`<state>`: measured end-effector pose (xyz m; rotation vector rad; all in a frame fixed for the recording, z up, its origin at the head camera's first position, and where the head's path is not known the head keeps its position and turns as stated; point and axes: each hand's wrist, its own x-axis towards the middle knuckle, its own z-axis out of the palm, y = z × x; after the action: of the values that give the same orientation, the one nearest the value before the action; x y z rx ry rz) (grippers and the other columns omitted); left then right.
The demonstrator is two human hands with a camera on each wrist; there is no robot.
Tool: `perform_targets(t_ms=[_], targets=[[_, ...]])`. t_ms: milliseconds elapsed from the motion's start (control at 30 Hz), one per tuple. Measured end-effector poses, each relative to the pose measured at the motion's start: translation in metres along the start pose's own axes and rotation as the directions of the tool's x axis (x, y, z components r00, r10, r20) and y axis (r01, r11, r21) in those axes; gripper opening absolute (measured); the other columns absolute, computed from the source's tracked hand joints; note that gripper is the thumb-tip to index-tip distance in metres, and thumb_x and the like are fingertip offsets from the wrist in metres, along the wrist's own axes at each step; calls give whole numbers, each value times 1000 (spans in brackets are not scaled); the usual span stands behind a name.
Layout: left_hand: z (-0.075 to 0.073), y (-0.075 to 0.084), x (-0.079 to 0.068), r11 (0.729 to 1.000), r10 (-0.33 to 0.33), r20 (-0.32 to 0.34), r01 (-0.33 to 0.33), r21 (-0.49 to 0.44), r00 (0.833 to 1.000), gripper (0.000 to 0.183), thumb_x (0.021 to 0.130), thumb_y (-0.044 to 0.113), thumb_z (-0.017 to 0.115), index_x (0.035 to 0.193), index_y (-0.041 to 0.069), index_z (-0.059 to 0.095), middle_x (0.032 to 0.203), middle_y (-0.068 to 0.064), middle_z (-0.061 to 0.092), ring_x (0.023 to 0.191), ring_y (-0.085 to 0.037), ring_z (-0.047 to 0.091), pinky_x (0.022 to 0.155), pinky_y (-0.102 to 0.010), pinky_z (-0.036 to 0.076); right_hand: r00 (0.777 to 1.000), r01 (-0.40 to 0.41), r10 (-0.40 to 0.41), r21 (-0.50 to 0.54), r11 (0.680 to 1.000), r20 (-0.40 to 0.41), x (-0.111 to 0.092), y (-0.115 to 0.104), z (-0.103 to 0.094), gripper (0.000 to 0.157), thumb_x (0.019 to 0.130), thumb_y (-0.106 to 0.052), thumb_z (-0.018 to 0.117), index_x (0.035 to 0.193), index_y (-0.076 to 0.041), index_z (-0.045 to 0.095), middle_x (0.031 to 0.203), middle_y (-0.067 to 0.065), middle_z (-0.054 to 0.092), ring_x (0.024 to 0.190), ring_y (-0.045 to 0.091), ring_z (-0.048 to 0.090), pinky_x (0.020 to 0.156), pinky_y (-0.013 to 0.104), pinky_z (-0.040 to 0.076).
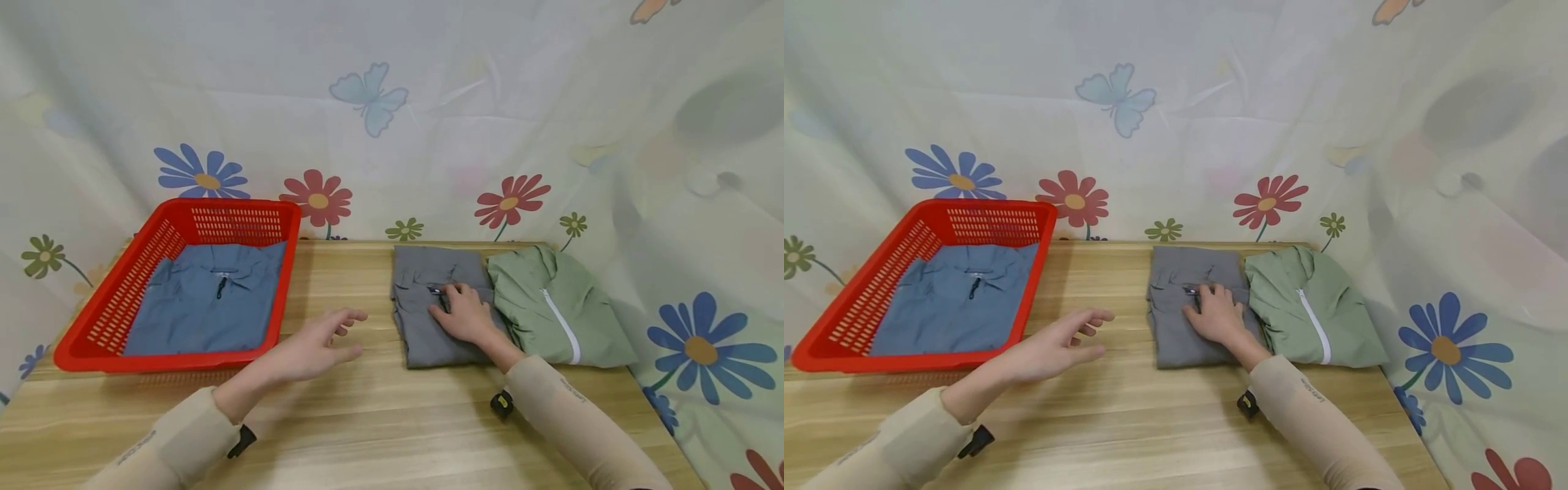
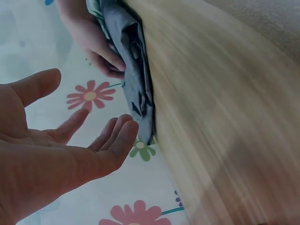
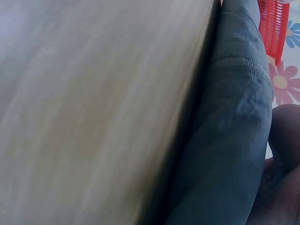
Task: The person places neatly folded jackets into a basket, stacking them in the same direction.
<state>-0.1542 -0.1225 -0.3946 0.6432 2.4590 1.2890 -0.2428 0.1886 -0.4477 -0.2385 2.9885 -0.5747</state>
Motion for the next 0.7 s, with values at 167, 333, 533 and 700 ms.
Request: perform_targets(t_ms=[167, 333, 533, 700], targets=[[4, -8, 4, 999, -23, -13, 22, -42, 1000, 53, 99, 23, 70, 147, 8, 50, 142, -14, 51, 127, -40, 50, 105, -59, 42, 999, 31, -31, 6, 999, 24, 3, -8, 3, 56, 104, -45, 56, 146, -9, 53, 153, 26, 40, 141, 46, 35, 105, 73, 30], [8, -15, 10, 993, -68, -42, 64, -95, 997, 53, 100, 21, 68, 147, 8, 49, 143, -21, 48, 129, -42, 48, 107, -60, 40, 997, 68, -69, 29, 997, 35, 5, -19, 7, 56, 103, -46, 57, 146, -10, 55, 152, 25, 42, 141, 44, 36, 105, 72, 30], [12, -22, 15, 983, -112, -61, 102, -153, 992, 52, 101, 21, 67, 148, 7, 49, 145, -26, 46, 130, -44, 46, 107, -59, 39, 994, 97, -98, 29, 995, 44, 7, -32, 12, 56, 103, -45, 58, 146, -10, 55, 151, 23, 43, 141, 42, 36, 106, 70, 30], [14, -26, 19, 972, -156, -74, 140, -190, 985, 52, 101, 21, 67, 147, 6, 49, 146, -26, 44, 131, -44, 46, 106, -60, 40, 991, 125, -126, 23, 992, 45, 9, -40, 16, 55, 103, -45, 59, 147, -12, 55, 151, 22, 44, 141, 41, 38, 105, 70, 32]])
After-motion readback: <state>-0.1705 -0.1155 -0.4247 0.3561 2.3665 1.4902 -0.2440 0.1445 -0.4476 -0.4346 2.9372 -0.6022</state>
